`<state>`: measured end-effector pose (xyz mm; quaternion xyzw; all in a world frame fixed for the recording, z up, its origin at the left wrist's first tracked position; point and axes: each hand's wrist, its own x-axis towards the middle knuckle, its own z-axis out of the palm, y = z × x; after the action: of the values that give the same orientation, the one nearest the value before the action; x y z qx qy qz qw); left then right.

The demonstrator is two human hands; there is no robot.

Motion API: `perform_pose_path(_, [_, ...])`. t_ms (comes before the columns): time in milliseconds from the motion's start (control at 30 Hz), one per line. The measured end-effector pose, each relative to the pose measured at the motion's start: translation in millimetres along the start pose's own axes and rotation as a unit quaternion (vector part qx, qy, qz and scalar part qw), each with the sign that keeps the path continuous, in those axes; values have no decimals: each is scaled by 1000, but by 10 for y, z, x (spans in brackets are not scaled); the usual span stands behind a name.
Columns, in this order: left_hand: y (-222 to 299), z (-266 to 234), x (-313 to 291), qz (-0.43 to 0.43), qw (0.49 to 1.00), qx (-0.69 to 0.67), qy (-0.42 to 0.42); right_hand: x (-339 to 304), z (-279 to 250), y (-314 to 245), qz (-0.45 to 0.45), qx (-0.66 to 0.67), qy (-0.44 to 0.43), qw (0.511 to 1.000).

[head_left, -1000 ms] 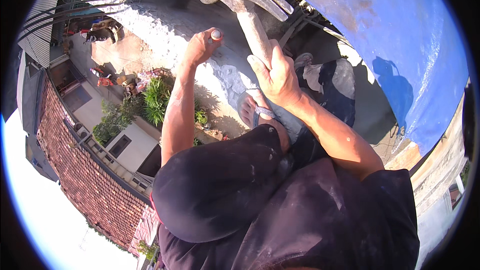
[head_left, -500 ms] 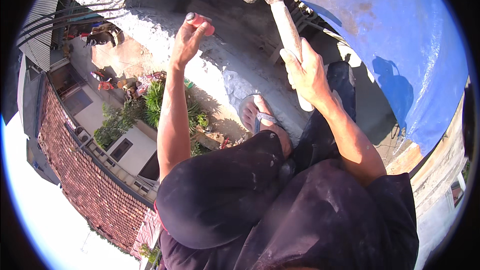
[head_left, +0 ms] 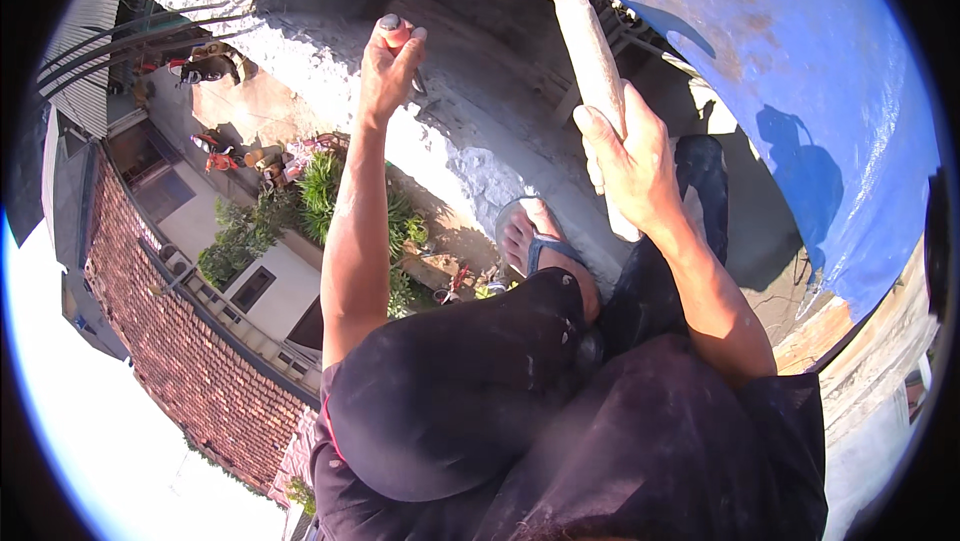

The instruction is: The person uses a hammer and a chisel to chip away pieces of a concrete wall while sitting on the ledge.

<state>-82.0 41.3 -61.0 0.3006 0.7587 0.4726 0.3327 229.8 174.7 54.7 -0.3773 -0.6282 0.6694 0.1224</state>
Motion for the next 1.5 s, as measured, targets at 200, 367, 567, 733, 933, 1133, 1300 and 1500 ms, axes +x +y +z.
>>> perform_pose_path(200, [-14,3,-200,-54,993,-108,1,159,142,-284,-3,22,-18,1000])
perform_pose_path(367, [157,17,-306,-36,994,-59,80,298,243,-253,-56,-9,-33,998])
perform_pose_path(567, [543,-725,-477,106,938,-221,244,684,527,-121,37,27,-105,993])
perform_pose_path(733, [538,-714,-701,94,933,-217,271,1064,612,256,97,-294,-336,889])
perform_pose_path(933, [404,-570,-1142,43,932,-225,282,1213,595,239,214,53,-184,958])
perform_pose_path(1133, [537,-631,-1231,34,936,-221,271,1367,414,267,227,-123,-333,907])
perform_pose_path(1300, [676,-583,-1274,50,927,-251,275,1116,582,349,206,44,-152,966])
perform_pose_path(1500, [718,-421,-1378,48,910,-345,225,711,16,598,234,-182,-303,906])
